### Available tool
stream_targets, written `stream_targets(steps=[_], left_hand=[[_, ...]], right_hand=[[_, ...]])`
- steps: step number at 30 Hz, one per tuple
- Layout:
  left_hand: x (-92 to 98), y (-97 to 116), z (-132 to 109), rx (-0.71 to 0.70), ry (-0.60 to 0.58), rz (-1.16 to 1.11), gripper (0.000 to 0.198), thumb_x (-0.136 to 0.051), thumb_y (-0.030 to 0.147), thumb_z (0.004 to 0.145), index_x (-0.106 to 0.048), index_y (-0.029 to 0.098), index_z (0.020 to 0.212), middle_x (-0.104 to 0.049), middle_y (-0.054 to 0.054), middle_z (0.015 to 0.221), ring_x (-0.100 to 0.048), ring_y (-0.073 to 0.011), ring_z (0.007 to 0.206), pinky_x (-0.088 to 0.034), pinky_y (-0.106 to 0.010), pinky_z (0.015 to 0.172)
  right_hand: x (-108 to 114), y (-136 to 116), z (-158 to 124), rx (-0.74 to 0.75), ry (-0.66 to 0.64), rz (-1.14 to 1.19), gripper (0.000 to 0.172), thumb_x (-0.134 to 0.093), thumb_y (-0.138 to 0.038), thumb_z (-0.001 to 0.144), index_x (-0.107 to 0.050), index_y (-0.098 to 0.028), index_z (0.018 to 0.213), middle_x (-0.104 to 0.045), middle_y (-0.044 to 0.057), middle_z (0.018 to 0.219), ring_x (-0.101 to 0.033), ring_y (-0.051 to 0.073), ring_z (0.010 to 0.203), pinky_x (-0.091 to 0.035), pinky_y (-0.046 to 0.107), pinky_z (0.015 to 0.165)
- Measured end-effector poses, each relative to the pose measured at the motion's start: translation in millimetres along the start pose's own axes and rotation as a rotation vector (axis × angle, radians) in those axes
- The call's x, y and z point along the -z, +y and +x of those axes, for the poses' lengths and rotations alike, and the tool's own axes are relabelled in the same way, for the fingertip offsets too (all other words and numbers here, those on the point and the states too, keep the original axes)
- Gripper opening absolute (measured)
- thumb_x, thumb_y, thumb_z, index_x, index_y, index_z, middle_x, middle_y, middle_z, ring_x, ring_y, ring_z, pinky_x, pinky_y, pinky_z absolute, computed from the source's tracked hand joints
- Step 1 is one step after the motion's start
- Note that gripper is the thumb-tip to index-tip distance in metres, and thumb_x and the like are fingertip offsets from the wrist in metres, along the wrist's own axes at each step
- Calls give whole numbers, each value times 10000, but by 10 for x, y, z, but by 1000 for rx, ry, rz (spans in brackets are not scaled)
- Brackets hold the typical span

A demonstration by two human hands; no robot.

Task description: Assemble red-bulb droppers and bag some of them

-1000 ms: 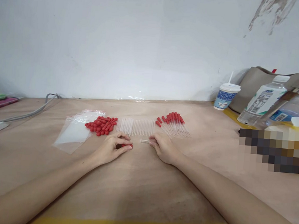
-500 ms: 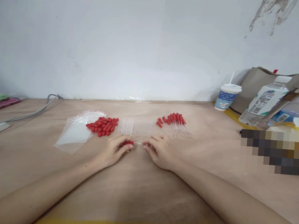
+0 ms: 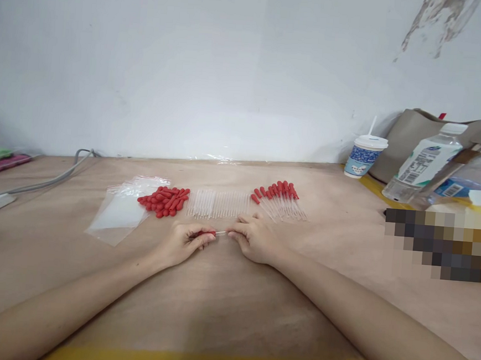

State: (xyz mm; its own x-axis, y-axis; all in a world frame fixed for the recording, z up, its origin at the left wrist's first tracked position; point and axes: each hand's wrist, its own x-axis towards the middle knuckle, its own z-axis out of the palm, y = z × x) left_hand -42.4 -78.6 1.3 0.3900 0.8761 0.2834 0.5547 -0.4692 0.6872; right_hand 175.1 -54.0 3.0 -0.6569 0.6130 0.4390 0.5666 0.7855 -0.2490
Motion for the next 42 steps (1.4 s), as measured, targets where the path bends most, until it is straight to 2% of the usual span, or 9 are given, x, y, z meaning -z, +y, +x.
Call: stream_targets(steps=[4, 8, 11, 18, 25, 31, 36, 42], left_hand=[[3, 17, 8, -5, 31, 46, 245, -524, 371, 841, -679, 192, 901, -599, 18, 571, -544, -114, 514, -430, -221, 512], [5, 3, 9, -26, 65, 78, 237, -531, 364, 838, -678, 190, 905, -620, 14, 590, -558, -115, 525, -441, -224, 528], [3, -13, 7, -19, 78, 48, 226, -548, 356, 829, -676, 182, 894, -643, 5, 627, -581, -121, 554, -459, -230, 550], [19, 26, 1, 23, 79, -76, 154, -592, 289, 794, -670, 167, 847, -673, -4, 673, -609, -127, 578, -490, -232, 563], [20, 25, -6, -22, 84, -25, 135, -597, 262, 798, -687, 177, 850, -705, -9, 718, -631, -120, 589, -504, -220, 577], [5, 12, -21, -100, 154, 14, 138, -604, 268, 800, -692, 177, 855, -714, -15, 745, -642, -126, 608, -510, -221, 588], [4, 10, -4, -127, 230, 14, 115, -617, 254, 790, -690, 176, 833, -717, -15, 776, -652, -132, 662, -518, -223, 628], [15, -19, 62, -79, 239, -91, 156, -634, 283, 771, -669, 157, 855, -715, -35, 817, -663, -155, 712, -528, -244, 642]], right_hand=[[-9, -62, -6, 27, 64, -141, 246, -410, -234, 901, -653, -204, 877, -593, 46, 821, -473, 136, 668, -317, 302, 685], [-5, -102, -13, 33, 69, -148, 255, -397, -235, 906, -649, -194, 912, -593, 52, 811, -484, 139, 675, -317, 294, 674], [14, -104, 4, 9, 43, -94, 248, -394, -229, 908, -638, -187, 906, -588, 40, 778, -495, 137, 679, -318, 291, 681], [96, -83, 59, -51, -100, 71, 282, -398, -238, 908, -565, -169, 692, -592, 0, 669, -504, 117, 631, -296, 290, 692], [95, -84, 73, -120, -176, 210, 274, -384, -236, 899, -615, -173, 765, -638, 6, 722, -535, 122, 654, -312, 310, 765], [11, -27, 61, -214, -226, 376, 365, -340, -315, 913, -625, -167, 740, -583, -5, 616, -468, 104, 549, -348, 240, 595], [10, -34, 69, -202, -181, 411, 382, -341, -331, 912, -626, -160, 721, -575, -4, 608, -473, 101, 547, -357, 233, 584], [-25, -18, 57, -180, 44, 408, 276, -396, -342, 894, -603, -169, 838, -619, 22, 751, -528, 129, 668, -390, 248, 622]])
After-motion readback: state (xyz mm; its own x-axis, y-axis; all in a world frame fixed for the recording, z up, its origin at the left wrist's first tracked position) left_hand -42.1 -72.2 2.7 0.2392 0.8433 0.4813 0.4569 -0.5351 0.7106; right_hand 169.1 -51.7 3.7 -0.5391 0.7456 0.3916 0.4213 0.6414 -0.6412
